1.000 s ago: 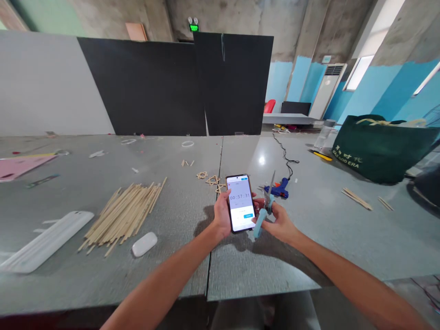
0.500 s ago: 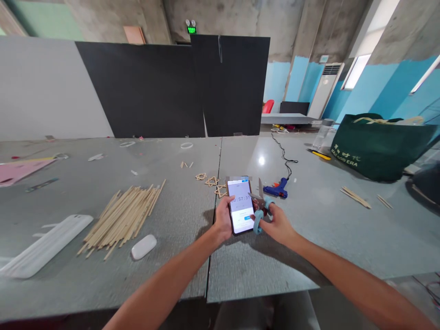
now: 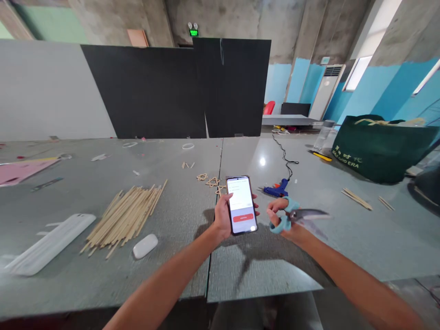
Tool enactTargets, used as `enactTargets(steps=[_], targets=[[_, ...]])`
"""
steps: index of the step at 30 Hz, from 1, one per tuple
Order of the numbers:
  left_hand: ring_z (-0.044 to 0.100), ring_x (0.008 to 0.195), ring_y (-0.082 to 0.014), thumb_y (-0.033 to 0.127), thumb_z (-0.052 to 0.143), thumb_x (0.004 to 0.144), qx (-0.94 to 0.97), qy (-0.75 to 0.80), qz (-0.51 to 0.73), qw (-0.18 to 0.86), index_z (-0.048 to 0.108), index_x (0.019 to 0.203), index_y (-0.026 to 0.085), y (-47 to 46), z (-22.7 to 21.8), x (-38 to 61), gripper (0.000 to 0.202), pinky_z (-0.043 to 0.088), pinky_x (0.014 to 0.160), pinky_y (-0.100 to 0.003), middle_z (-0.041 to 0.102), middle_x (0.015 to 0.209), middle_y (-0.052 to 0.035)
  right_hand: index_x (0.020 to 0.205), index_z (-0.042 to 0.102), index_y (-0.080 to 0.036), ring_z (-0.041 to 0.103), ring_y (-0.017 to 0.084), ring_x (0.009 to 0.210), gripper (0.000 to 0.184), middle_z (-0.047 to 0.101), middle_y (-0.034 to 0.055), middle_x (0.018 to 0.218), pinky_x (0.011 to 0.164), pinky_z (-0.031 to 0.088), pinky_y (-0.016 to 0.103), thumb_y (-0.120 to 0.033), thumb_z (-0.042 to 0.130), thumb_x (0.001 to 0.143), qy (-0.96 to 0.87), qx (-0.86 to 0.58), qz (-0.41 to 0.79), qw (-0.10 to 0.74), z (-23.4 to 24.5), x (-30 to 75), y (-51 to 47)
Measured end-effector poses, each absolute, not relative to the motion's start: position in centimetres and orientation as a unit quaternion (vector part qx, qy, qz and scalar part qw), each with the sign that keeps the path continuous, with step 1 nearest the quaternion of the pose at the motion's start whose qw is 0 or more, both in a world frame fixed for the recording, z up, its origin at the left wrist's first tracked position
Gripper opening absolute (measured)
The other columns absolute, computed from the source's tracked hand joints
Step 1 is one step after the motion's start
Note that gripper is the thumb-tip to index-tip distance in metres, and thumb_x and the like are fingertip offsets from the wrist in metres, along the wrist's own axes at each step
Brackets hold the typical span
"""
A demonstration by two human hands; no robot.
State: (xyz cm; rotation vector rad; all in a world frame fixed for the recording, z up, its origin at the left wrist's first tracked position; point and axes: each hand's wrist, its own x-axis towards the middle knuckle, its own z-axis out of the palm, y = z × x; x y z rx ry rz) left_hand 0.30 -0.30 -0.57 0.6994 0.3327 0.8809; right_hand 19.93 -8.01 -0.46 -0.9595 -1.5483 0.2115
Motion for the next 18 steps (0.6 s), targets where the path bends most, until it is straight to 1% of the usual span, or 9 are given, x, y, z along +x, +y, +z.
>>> enactTargets(steps=[2,4,6,9,11,13,16,18], targets=[[0.075,0.092,-0.0375,0.05,0.061,0.082,0.341,0.149,0.408,0.834,0.07,0.122,0.006,-0.33,-0.75,0.34,0.06,0.062,0.079,-0.047,0.075,0.118,-0.0217,0.088,0.061,-0.028,0.073,0.022,0.067,0.012,0.075,0.0018,0.082,0.064,0.061,0.037,-0.019,0.068,0.091,-0.719,-0.359,0.033,0.594,-0.28,20.24,-8.17],[0.076,0.092,-0.037,0.049,0.061,0.083,0.346,0.151,0.415,0.828,0.071,0.121,0.006,-0.43,-0.73,0.39,0.058,0.061,0.079,-0.046,0.075,0.117,-0.0217,0.094,0.063,-0.027,0.076,0.022,0.068,0.014,0.079,0.0023,0.088,0.062,0.062,0.034,-0.014,0.066,0.089,-0.752,-0.314,0.001,0.58,-0.31,20.21,-8.24],[0.076,0.091,-0.0364,0.049,0.06,0.086,0.345,0.161,0.424,0.822,0.071,0.121,0.007,-0.58,-0.48,0.42,0.057,0.061,0.08,-0.046,0.076,0.116,-0.0214,0.097,0.064,-0.025,0.079,0.021,0.072,0.016,0.079,0.0021,0.088,0.061,0.063,0.031,-0.013,0.066,0.087,-0.775,-0.279,-0.017,0.567,-0.49,19.98,-8.18],[0.076,0.087,-0.0367,0.055,0.056,0.09,0.339,0.181,0.421,0.822,0.071,0.122,0.007,-0.77,0.06,0.43,0.06,0.061,0.08,-0.049,0.076,0.113,-0.0213,0.098,0.063,-0.025,0.081,0.023,0.081,0.019,0.077,0.0004,0.078,0.064,0.065,0.03,-0.012,0.066,0.085,-0.794,-0.254,-0.036,0.552,-0.83,19.69,-7.99],[0.076,0.086,-0.0367,0.057,0.055,0.09,0.333,0.188,0.417,0.825,0.072,0.122,0.008,-0.78,0.2,0.45,0.061,0.061,0.08,-0.05,0.077,0.112,-0.0211,0.099,0.064,-0.025,0.082,0.024,0.084,0.019,0.079,0.0024,0.081,0.067,0.066,0.031,-0.012,0.066,0.086,-0.797,-0.258,-0.036,0.545,-0.97,19.7,-7.89],[0.076,0.086,-0.0366,0.053,0.057,0.086,0.329,0.189,0.418,0.825,0.072,0.121,0.007,-0.67,0.03,0.48,0.059,0.061,0.08,-0.049,0.077,0.112,-0.0208,0.098,0.064,-0.025,0.082,0.024,0.086,0.015,0.081,0.0059,0.09,0.068,0.067,0.032,-0.014,0.066,0.087,-0.797,-0.269,-0.031,0.54,-0.96,19.83,-7.83],[0.076,0.089,-0.0362,0.037,0.06,0.072,0.329,0.201,0.4,0.831,0.074,0.115,0.005,-0.42,-0.53,0.56,0.055,0.06,0.081,-0.045,0.078,0.109,-0.0207,0.097,0.065,-0.023,0.082,0.024,0.085,0.01,0.082,0.01,0.098,0.067,0.066,0.032,-0.016,0.066,0.09,-0.794,-0.278,-0.03,0.54,-0.84,20.1,-7.75],[0.075,0.09,-0.0346,0.031,0.06,0.069,0.326,0.218,0.382,0.837,0.074,0.114,0.004,-0.36,-0.7,0.62,0.055,0.06,0.082,-0.043,0.078,0.106,-0.0204,0.099,0.066,-0.022,0.082,0.022,0.082,0.01,0.083,0.0113,0.101,0.067,0.066,0.031,-0.017,0.066,0.09,-0.793,-0.281,-0.025,0.54,-0.83,20.26,-7.66]])
